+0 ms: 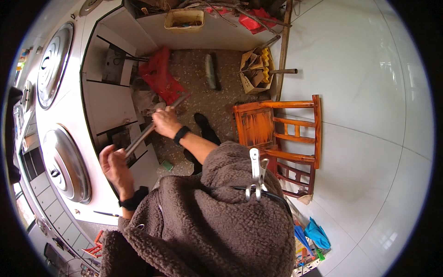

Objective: The person sweeps the floor with a broom in a dining area and kitchen. They move a wooden chair to access a cluttered corner and continue sweeping around furniture and appliances.

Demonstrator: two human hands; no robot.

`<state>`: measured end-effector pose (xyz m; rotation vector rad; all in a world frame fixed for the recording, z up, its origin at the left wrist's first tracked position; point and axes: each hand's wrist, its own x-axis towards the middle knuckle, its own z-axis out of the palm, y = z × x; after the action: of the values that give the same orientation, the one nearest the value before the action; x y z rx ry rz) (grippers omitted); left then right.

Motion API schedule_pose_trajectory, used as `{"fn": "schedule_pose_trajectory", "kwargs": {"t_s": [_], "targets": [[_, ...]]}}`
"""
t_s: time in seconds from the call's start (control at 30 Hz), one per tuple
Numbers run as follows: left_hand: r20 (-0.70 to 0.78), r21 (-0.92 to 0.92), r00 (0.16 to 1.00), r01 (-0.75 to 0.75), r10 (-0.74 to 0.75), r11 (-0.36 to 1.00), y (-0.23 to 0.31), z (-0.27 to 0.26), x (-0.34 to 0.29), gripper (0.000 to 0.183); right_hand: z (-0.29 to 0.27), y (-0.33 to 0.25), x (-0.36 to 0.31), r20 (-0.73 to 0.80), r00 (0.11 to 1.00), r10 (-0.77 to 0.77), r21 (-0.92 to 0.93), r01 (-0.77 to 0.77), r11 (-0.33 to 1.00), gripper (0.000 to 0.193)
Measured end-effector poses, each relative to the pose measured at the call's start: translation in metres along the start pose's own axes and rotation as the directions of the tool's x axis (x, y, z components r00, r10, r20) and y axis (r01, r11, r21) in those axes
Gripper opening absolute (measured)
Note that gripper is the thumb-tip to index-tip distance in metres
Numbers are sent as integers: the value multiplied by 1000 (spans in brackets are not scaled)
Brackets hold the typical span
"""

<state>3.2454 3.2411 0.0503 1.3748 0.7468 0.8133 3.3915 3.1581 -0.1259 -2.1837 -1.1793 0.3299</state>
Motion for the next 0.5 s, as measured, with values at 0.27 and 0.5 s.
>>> {"fn": "schedule_pose_trajectory", "kwargs": {"t_s": [0.27,0.5], "targets": [[163,59,922,347,-352,936,-102,69,-16,13,25,118,-67,326,912,247,26,-270,962,14],[173,181,985,-16,-16,983,-24,71,24,10,11,55,7,-187,977,101,318,-37,947,9]]}}
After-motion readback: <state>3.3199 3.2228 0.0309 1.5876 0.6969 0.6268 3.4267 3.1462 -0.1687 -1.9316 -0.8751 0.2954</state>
